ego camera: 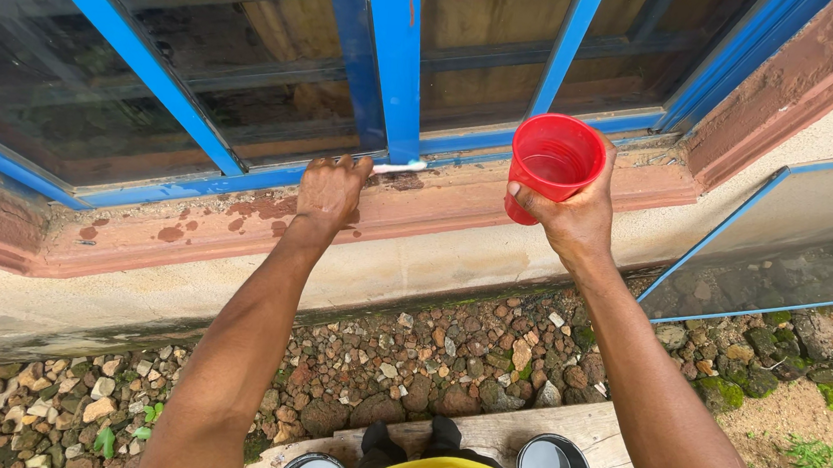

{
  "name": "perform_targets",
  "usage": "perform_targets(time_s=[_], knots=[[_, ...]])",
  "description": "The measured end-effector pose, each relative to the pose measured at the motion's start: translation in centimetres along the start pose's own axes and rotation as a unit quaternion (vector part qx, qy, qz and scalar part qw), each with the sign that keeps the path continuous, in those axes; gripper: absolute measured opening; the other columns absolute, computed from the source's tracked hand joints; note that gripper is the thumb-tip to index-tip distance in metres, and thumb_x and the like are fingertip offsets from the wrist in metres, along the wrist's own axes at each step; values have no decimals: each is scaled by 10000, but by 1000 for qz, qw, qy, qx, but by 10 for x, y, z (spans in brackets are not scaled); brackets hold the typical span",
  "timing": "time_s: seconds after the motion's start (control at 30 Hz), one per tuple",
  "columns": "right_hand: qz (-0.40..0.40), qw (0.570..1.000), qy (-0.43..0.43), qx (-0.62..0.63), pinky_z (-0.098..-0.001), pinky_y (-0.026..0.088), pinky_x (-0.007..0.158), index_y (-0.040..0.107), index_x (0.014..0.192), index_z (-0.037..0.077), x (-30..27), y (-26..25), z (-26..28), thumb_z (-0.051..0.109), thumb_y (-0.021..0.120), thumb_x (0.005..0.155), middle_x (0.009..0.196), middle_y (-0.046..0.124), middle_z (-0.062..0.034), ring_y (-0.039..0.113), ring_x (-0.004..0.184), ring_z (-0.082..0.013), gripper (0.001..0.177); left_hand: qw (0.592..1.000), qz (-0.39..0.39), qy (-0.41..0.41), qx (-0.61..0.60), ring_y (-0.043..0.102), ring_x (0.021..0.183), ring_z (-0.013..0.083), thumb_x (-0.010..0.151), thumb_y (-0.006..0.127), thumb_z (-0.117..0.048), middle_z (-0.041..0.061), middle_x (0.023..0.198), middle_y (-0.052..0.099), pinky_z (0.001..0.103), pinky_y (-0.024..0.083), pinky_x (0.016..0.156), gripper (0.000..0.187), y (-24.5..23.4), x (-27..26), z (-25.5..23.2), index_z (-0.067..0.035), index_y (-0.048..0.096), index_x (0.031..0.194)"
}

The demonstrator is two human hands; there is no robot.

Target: The person dips a cloth into a bucket of water, wipes the exterior of a blue window frame and its glass panes, and then uses a toothbrush dipped in water to scrub the corners and edges of the frame.

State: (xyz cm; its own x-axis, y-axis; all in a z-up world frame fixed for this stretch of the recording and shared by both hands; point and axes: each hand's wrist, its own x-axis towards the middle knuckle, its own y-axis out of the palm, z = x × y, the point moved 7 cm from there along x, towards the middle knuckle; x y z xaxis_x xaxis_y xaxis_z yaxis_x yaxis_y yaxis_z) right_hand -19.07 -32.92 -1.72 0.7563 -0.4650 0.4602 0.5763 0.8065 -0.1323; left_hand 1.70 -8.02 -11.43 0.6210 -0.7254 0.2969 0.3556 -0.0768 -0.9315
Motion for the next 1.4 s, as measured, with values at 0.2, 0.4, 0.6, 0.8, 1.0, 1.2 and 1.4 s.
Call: perform_targets(time_s=[0.2,0.4,0.6,0.8,1.0,1.2,1.4], knots=[[10,999,3,44,-429,581,1128,329,1453,135,4,13,9,197,953,751,1404,560,-87,593,1338,-251,940,998,-20,-20,58,713,662,180,1001,683,-73,87,817,703,359,580,580,92,5,13,8,-124,609,1022],[22,999,2,23,-422,569,1145,321,1470,134,2,19,9,201,942,766,1411,566,-88,585,1354,-247,941,997,-13,-21,72,653,586,165,940,643,-200,73,728,674,326,524,485,94,-16,5,12,-122,630,992],[21,999,-2,42,-422,572,1141,330,1456,140,5,29,15,174,946,760,1406,568,-83,589,1346,-250,931,956,-283,-67,45,625,595,166,1047,620,-288,16,688,629,365,501,540,216,-137,18,59,-143,632,887],[34,998,-3,52,-423,573,1134,319,1463,151,2,46,22,168,940,749,1398,569,-75,587,1340,-245,947,985,-160,-44,51,635,558,180,1029,618,-296,42,662,621,362,514,509,227,-112,17,31,-129,625,875],[30,999,-2,30,-419,577,1119,315,1447,141,14,52,32,128,931,769,1387,584,-83,610,1320,-243,916,950,-300,-62,55,641,572,191,1053,636,-267,23,694,616,375,510,530,187,-190,42,59,-137,626,919],[31,993,-85,82,-419,612,1133,318,1465,122,46,40,67,69,929,819,1425,569,-110,622,1343,-262,891,948,-308,-26,74,649,594,196,995,643,-198,19,704,620,382,512,550,58,-221,37,63,-161,631,952],[46,994,-86,43,-398,580,1080,305,1469,124,76,19,99,99,934,810,1404,579,-95,629,1329,-234,911,931,-356,-66,57,662,640,227,1053,659,-259,41,737,628,403,513,564,188,-252,29,80,-119,612,938]])
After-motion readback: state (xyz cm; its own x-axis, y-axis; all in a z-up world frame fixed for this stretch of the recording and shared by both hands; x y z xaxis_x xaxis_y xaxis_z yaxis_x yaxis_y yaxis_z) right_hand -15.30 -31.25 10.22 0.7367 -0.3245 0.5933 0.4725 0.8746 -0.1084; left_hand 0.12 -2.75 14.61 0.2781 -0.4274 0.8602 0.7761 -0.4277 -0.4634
